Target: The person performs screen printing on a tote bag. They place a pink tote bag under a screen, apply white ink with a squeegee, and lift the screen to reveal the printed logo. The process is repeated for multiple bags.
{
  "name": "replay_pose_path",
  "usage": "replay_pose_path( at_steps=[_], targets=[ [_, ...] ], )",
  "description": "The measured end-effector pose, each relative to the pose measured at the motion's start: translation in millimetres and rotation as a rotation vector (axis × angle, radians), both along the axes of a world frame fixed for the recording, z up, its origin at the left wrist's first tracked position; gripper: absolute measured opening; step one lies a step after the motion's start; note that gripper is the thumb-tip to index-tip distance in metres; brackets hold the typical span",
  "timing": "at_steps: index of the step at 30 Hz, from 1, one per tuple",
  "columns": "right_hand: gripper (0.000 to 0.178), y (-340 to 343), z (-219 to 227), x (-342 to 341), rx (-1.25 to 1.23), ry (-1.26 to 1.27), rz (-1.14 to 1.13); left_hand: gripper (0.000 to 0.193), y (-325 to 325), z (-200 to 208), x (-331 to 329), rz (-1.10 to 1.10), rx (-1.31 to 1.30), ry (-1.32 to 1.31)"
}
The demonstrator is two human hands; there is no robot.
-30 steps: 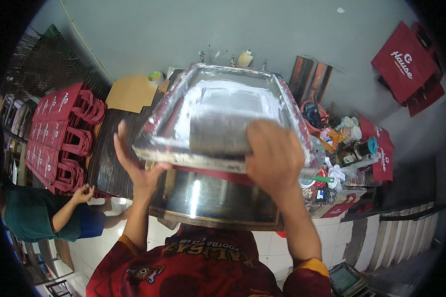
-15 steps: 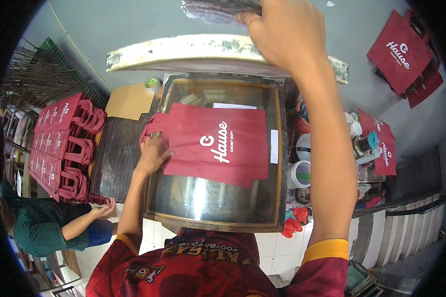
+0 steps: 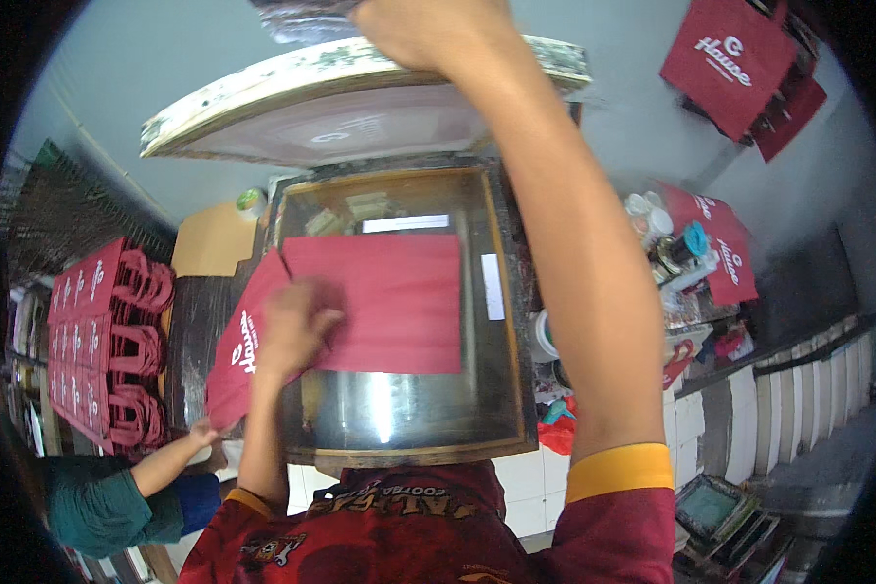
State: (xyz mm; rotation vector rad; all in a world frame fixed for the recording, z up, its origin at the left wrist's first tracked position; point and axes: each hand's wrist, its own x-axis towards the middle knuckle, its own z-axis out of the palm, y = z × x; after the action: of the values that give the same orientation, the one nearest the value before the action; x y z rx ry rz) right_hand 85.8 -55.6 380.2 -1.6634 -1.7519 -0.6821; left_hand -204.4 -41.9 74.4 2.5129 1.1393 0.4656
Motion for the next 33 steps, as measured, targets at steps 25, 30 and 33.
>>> replay_pose_path(
  at_steps=[25,30,33],
  targets=[
    [0.027,5.8,7.5,11.2,-0.040,0.065,0.056,0.103,-11.1,-56.2,211.4,-0.195,-0.189,0.260],
    [0.028,16.5,7.1,11.0,-0.042,0.049,0.034,0.104,-8.7,-58.6,215.7,-0.192,-0.188,0.257],
    [0.029,19.0,6.7,11.4,-0.058,0.058,0.038,0.104,-10.5,-55.6,218.9,-0.162,-0.193,0.275]
  ],
)
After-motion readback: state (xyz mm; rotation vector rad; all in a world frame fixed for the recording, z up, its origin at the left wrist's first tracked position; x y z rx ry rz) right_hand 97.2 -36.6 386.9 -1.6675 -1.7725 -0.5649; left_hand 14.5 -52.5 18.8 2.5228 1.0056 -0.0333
